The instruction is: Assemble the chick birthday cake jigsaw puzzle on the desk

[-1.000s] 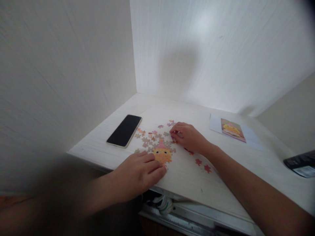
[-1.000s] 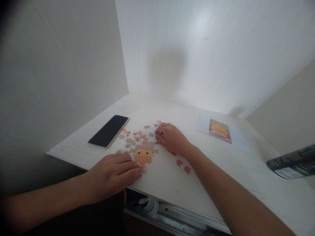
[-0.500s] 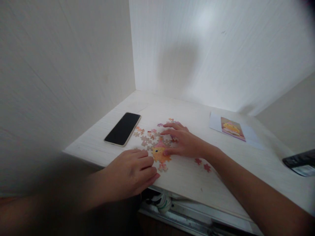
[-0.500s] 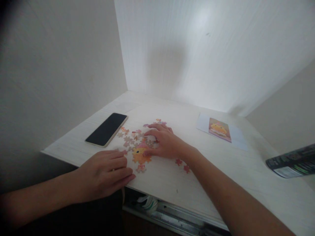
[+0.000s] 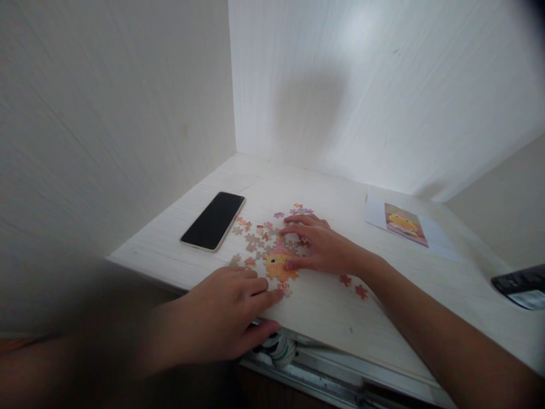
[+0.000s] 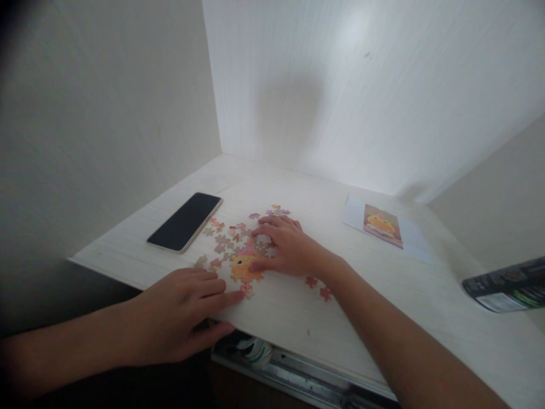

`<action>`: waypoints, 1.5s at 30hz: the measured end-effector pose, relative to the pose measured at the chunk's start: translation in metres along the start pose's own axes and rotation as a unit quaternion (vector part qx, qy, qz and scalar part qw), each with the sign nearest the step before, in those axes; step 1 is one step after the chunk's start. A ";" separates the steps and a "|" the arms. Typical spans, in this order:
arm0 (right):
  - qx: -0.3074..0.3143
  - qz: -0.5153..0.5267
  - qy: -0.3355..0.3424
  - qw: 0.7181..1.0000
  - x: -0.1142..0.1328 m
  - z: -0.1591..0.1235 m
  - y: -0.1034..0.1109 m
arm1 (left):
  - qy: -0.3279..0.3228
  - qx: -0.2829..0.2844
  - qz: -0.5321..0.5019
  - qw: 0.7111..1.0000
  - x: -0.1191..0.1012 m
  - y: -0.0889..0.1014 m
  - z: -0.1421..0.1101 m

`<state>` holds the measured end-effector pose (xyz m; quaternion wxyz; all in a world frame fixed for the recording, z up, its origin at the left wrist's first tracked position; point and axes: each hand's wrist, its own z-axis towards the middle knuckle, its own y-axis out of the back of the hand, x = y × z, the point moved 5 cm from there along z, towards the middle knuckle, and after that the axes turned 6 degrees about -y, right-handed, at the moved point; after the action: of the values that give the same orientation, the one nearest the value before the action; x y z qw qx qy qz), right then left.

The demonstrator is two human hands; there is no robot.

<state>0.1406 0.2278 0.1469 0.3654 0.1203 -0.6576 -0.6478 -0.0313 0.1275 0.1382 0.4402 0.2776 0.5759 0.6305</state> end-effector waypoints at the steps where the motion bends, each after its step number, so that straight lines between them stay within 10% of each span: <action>1: -0.001 0.001 0.002 1.000 -0.001 0.000 0.000 | 0.004 -0.007 -0.006 1.000 0.001 0.000 -0.001; 31: -0.070 0.185 -0.107 0.974 -0.054 0.005 0.010 | -0.014 -0.080 -0.005 0.997 0.011 0.018 -0.003; 45: -0.035 0.493 -0.179 0.851 -0.025 0.004 0.013 | 0.047 -0.160 -0.069 0.984 0.028 0.022 -0.001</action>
<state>0.1599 0.2480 0.1516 0.5165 -0.3508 -0.6616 -0.4153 -0.0500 0.1530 0.1548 0.4938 0.1339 0.5055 0.6948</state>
